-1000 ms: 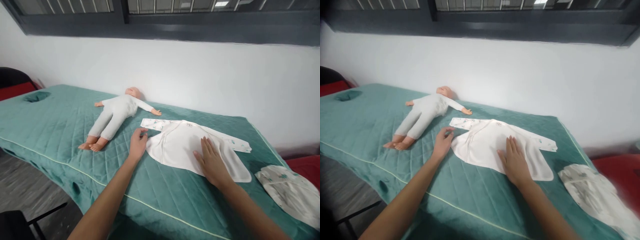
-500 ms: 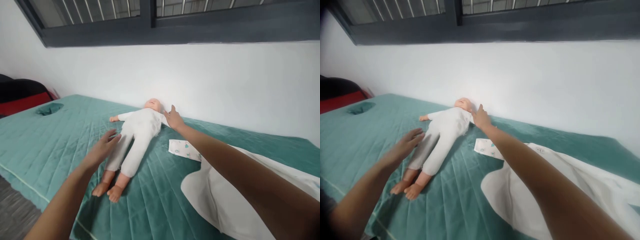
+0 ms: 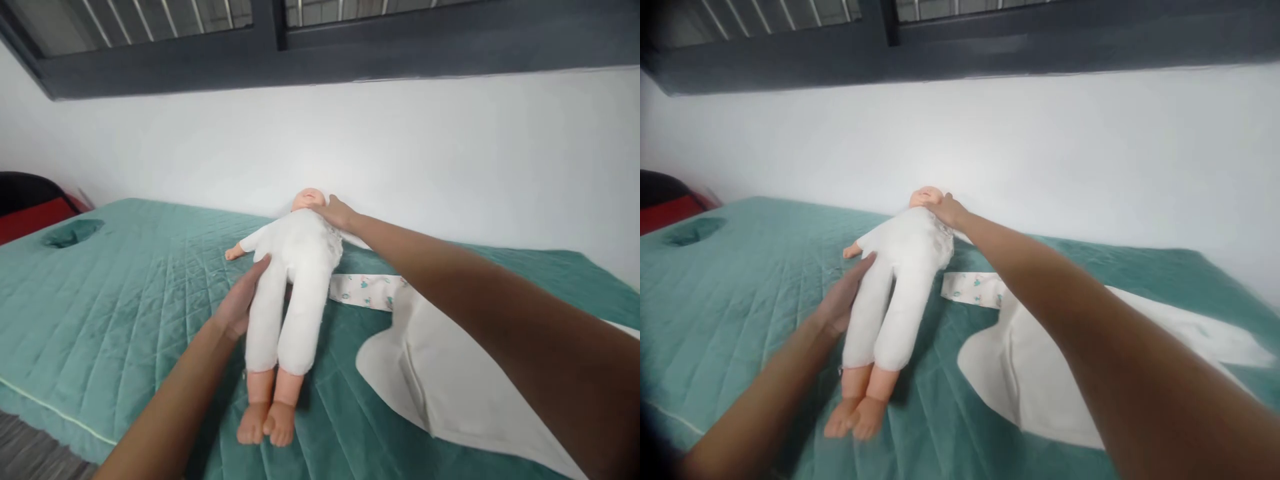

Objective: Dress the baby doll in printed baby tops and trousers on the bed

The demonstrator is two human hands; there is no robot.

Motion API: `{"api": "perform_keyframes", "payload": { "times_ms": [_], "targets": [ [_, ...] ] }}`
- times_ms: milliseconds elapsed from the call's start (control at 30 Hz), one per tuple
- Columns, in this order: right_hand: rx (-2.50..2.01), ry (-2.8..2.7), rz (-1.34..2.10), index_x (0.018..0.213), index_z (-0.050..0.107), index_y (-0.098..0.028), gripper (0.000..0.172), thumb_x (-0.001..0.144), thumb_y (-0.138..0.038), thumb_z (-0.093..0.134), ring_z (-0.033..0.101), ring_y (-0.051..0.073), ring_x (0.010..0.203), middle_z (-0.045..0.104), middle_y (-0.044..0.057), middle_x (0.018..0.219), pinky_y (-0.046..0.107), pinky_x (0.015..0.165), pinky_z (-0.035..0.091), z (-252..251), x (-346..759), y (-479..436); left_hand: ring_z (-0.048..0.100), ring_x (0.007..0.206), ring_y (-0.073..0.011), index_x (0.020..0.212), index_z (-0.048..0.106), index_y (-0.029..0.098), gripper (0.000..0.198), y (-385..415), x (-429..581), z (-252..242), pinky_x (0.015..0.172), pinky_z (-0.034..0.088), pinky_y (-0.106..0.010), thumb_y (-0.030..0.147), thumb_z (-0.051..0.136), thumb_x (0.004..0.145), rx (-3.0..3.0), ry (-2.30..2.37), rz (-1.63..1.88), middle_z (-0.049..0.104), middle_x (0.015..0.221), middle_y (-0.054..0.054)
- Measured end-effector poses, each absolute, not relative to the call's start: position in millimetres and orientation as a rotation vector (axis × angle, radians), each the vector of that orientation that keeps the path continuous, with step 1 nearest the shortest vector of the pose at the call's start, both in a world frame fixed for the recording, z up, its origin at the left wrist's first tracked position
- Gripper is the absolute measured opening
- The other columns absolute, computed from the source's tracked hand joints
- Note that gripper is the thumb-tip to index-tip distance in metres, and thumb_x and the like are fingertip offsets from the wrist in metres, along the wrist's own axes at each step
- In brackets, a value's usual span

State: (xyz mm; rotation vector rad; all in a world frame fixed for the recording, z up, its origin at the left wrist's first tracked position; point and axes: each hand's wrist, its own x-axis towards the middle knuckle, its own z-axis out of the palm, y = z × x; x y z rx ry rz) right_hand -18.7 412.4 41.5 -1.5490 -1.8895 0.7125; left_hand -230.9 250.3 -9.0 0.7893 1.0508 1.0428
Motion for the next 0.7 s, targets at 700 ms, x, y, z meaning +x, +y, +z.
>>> {"api": "perform_keyframes", "payload": {
  "times_ms": [700],
  "targets": [
    [-2.035, -1.587, 0.612, 0.159, 0.020, -0.013, 0.113, 0.077, -0.087, 0.045, 0.048, 0.039, 0.137, 0.042, 0.022, 0.156, 0.048, 0.107, 0.041, 13.8, 306.6, 208.2, 0.071, 0.097, -0.0264, 0.120, 0.060, 0.023, 0.050, 124.3, 44.8, -30.0, 0.080, 0.058, -0.037, 0.048, 0.074, 0.078, 1.025, 0.854, 0.756, 0.072, 0.114, -0.011]
  ]
}}
